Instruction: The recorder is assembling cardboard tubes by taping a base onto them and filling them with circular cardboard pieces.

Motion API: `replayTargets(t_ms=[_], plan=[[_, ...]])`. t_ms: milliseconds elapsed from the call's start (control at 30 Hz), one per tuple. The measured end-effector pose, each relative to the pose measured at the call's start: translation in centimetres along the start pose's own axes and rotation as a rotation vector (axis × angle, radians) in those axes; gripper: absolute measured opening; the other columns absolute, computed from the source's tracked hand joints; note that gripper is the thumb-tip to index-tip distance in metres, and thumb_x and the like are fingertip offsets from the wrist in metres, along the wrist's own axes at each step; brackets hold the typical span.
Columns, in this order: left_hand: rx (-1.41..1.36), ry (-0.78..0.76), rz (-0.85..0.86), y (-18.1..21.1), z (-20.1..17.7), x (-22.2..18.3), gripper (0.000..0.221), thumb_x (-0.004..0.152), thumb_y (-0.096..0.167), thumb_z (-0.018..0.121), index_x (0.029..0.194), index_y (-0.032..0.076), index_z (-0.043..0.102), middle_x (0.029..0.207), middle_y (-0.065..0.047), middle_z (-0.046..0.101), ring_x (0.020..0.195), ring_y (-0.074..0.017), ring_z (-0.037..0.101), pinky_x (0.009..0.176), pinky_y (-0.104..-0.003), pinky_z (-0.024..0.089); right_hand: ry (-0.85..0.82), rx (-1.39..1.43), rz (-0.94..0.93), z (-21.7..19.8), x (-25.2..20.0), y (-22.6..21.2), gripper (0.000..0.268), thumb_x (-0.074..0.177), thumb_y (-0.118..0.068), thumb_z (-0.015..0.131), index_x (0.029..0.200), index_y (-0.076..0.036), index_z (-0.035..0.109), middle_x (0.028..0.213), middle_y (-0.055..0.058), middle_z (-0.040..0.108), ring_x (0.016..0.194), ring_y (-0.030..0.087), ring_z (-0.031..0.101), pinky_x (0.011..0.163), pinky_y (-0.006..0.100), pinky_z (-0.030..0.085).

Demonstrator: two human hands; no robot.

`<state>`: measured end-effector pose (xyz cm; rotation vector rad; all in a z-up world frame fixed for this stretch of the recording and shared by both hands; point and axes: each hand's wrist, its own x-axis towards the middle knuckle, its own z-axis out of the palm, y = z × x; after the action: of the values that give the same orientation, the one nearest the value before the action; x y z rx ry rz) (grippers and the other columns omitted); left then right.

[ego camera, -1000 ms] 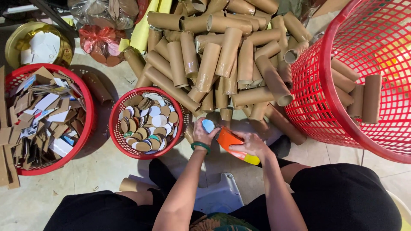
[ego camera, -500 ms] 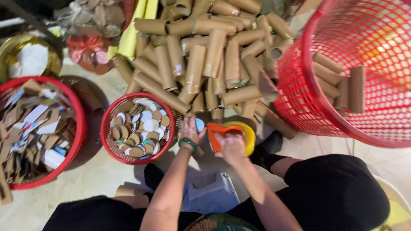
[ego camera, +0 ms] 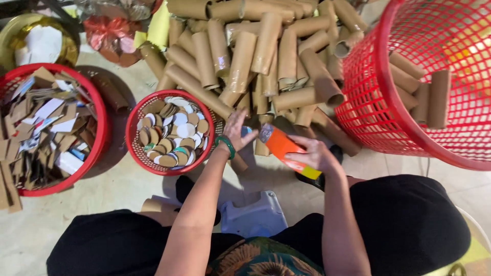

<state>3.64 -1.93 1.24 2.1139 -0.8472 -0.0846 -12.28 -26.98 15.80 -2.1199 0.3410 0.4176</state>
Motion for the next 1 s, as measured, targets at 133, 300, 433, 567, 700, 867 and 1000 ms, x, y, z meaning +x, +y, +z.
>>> replayTargets(t_ms=[133,300,433,567,700,867,1000], plan=[[-0.270,0.283,-0.264,0.1,-0.4,-0.4,0.055,0.099,0.033,0.069,0.144,0.006,0.054,0.140,-0.019,0.060,0.134,-0.0322,0.059,0.113,-0.044,0.051,-0.047,0.241,-0.016,-1.6,-1.1,-2.0,0.075,0.072,-0.024,0.086,0.140,-0.004,0.062,0.116,0.010,0.077,0.102,0.013,0.069,0.092,0.029,0.054],[-1.596,-0.266,-0.921,3.0,-3.4,-1.5,0.038,0.096,0.029,0.061,0.124,0.004,0.065,0.112,-0.009,0.076,0.098,-0.0190,0.076,0.086,-0.035,0.063,-0.233,0.493,-0.087,-2.0,-1.1,-3.1,0.072,0.075,-0.007,0.081,0.144,0.000,0.058,0.116,0.008,0.075,0.102,0.010,0.066,0.091,0.028,0.054],[-1.578,-0.058,-0.926,-0.5,-0.1,-3.2,0.018,0.099,0.014,0.062,0.112,0.002,0.066,0.099,-0.008,0.076,0.085,-0.0181,0.075,0.078,-0.033,0.063,-0.264,0.520,-0.096,-1.1,-1.0,-4.0,0.072,0.077,-0.008,0.080,0.145,0.000,0.057,0.119,0.009,0.075,0.104,0.011,0.067,0.093,0.028,0.054],[-1.240,0.019,-0.798,-3.6,0.8,-3.0,0.018,0.098,0.019,0.073,0.101,0.002,0.076,0.080,-0.008,0.073,0.059,-0.0124,0.061,0.051,-0.025,0.047,-0.284,0.468,-0.066,-1.0,-0.5,-2.8,0.074,0.078,-0.011,0.081,0.146,-0.003,0.055,0.122,0.007,0.074,0.108,0.011,0.066,0.095,0.029,0.052],[-0.740,0.188,-0.819,-3.7,-3.0,-1.5,0.019,0.088,0.021,0.079,0.094,0.003,0.080,0.079,-0.007,0.076,0.063,-0.0124,0.066,0.056,-0.027,0.053,-0.328,0.369,0.007,-3.2,-1.9,-1.2,0.073,0.077,-0.017,0.082,0.145,-0.005,0.058,0.119,0.007,0.075,0.107,0.012,0.067,0.096,0.030,0.052],[-0.459,0.212,-0.909,-3.0,-3.6,-2.0,0.021,0.089,0.024,0.077,0.098,0.005,0.080,0.081,-0.008,0.076,0.063,-0.0166,0.068,0.060,-0.033,0.057,-0.351,0.294,0.190,-3.0,-1.6,2.7,0.075,0.078,-0.023,0.085,0.149,-0.010,0.063,0.117,0.015,0.075,0.099,0.021,0.065,0.088,0.039,0.052],[0.086,0.120,-0.696,-10.5,5.0,-4.7,0.025,0.091,0.033,0.080,0.097,0.010,0.083,0.091,-0.015,0.078,0.080,-0.0272,0.072,0.079,-0.040,0.057,-0.234,-0.116,0.126,1.3,1.5,3.8,0.081,0.067,-0.049,0.083,0.140,-0.018,0.065,0.121,0.012,0.078,0.108,0.022,0.074,0.096,0.034,0.056]])
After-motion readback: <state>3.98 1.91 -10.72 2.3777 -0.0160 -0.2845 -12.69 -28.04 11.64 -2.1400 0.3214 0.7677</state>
